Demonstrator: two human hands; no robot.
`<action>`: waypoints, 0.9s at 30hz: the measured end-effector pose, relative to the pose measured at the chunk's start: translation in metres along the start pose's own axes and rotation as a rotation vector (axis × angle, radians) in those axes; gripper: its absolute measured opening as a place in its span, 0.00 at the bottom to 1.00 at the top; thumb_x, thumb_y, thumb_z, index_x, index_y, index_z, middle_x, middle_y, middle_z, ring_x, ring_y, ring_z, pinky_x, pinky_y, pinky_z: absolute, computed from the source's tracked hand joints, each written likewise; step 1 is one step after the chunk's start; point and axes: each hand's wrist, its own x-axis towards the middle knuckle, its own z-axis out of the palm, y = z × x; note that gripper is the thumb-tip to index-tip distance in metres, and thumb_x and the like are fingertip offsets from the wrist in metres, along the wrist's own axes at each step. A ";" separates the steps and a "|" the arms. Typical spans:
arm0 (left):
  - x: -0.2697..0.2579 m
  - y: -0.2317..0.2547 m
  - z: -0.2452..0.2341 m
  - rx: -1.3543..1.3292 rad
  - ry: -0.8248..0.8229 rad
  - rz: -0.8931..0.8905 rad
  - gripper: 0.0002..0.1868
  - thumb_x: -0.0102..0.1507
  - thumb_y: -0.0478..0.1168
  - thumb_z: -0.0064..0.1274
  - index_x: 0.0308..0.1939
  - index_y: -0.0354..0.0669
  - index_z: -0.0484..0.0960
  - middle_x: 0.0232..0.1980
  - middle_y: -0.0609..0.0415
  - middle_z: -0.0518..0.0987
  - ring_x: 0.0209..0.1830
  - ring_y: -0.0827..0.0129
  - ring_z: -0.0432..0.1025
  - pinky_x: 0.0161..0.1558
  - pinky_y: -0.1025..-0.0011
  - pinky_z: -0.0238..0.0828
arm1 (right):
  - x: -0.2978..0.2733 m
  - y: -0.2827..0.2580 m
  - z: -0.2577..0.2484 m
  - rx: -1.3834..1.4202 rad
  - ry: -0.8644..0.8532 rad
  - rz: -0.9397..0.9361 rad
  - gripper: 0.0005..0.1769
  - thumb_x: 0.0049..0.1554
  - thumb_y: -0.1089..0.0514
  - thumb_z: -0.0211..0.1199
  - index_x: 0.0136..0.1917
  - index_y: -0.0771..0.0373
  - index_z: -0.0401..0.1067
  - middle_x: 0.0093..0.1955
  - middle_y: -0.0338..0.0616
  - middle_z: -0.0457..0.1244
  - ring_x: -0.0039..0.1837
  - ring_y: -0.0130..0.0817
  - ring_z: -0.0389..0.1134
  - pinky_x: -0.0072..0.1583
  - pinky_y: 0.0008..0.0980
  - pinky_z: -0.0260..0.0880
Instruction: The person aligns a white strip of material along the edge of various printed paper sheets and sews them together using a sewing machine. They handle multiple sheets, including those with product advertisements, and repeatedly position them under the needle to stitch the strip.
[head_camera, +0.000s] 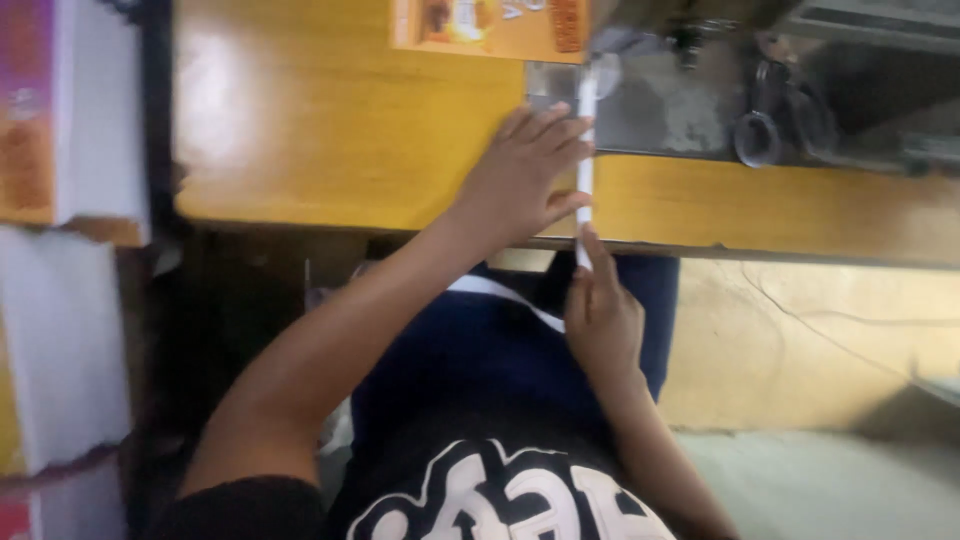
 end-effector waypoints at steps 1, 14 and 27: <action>-0.010 0.000 -0.007 0.027 0.010 -0.032 0.29 0.71 0.61 0.57 0.69 0.49 0.78 0.78 0.52 0.70 0.82 0.51 0.57 0.79 0.43 0.46 | 0.001 -0.003 -0.002 0.020 -0.015 -0.035 0.30 0.67 0.59 0.52 0.82 0.51 0.61 0.73 0.42 0.70 0.50 0.60 0.75 0.45 0.54 0.71; -0.345 0.003 -0.236 0.658 0.404 -1.138 0.44 0.68 0.52 0.74 0.75 0.31 0.65 0.79 0.25 0.62 0.81 0.30 0.53 0.79 0.37 0.42 | -0.002 -0.030 -0.012 0.098 -0.077 0.129 0.30 0.73 0.55 0.45 0.86 0.57 0.63 0.52 0.59 0.73 0.42 0.63 0.73 0.42 0.56 0.67; -0.375 0.036 -0.279 0.444 0.530 -1.128 0.13 0.76 0.40 0.62 0.63 0.40 0.90 0.54 0.44 0.87 0.50 0.49 0.79 0.50 0.52 0.71 | -0.001 -0.024 -0.019 0.083 -0.177 0.228 0.33 0.69 0.45 0.43 0.86 0.42 0.57 0.73 0.47 0.68 0.53 0.74 0.71 0.46 0.65 0.64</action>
